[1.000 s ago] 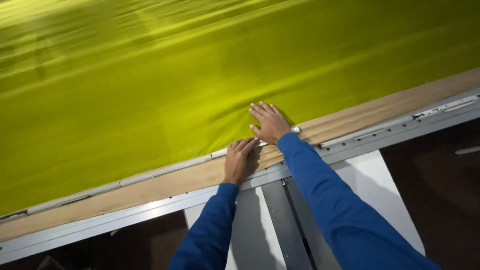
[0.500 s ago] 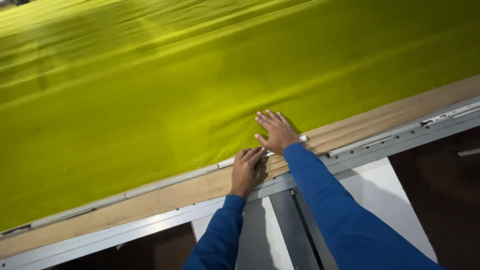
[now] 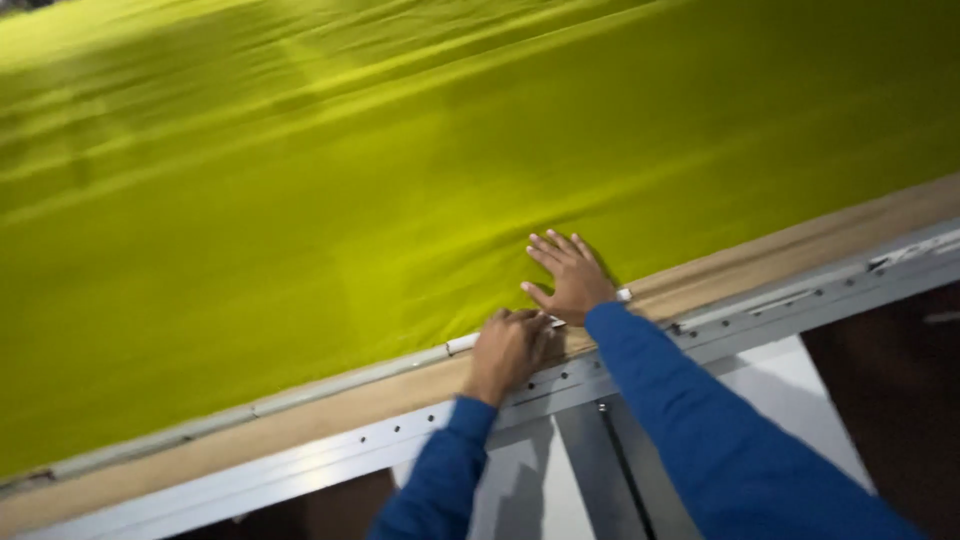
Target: The person smooths a large yellow fabric sheet on a flatbed machine using a white cylindrical tool, pressing it along the edges and surface. The person then interacts with a touchscreen control panel to adjust settings.
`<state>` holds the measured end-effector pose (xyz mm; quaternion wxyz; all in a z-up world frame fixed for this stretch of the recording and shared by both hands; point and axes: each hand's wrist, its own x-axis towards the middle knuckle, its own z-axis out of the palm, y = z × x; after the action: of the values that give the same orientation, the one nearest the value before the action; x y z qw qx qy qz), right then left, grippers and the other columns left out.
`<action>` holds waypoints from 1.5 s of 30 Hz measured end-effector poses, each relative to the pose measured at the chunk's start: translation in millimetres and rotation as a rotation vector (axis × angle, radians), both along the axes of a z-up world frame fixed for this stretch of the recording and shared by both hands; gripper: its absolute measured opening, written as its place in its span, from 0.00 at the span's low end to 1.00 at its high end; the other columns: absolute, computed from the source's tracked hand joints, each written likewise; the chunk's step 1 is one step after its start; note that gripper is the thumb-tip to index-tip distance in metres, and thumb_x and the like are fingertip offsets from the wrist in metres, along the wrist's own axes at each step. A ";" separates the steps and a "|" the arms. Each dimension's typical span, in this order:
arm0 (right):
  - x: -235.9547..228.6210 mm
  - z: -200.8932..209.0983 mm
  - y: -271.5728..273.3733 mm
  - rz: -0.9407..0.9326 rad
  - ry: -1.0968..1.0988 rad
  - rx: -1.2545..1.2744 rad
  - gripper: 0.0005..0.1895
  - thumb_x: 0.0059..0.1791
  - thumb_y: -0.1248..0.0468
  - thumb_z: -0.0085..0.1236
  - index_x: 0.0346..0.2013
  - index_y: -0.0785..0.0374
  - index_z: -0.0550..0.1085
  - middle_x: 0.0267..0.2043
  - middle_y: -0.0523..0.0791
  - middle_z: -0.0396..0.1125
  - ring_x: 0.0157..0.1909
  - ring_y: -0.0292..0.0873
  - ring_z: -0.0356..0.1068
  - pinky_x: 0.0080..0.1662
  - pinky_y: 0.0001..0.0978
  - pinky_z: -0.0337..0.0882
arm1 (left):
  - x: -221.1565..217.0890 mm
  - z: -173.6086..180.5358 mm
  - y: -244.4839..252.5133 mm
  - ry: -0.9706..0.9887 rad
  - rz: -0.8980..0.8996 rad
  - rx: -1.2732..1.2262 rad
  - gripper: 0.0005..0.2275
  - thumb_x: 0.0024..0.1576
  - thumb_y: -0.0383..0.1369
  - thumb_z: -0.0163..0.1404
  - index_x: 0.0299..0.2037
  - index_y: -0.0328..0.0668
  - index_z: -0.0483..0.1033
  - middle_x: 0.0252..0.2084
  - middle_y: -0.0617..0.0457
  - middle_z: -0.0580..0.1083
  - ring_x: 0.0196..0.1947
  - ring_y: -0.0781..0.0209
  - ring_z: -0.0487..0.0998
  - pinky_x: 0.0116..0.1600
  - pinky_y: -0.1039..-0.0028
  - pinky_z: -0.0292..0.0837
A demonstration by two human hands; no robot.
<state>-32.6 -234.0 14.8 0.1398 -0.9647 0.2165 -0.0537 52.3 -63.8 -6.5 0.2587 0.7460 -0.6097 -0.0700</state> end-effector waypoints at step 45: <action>-253.2 39.3 -184.5 -0.132 0.053 0.401 0.18 0.60 0.54 0.48 0.63 0.53 0.72 0.69 0.42 0.65 0.78 0.48 0.53 0.78 0.49 0.53 | -194.8 2.0 -187.7 -0.194 -0.034 -0.090 0.15 0.58 0.45 0.56 0.52 0.53 0.75 0.55 0.53 0.71 0.59 0.51 0.73 0.60 0.57 0.69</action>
<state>-285.8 -418.5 54.1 0.3196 -0.9024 0.2890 0.0068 -142.5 -251.5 -4.5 0.2304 0.7265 -0.6469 0.0259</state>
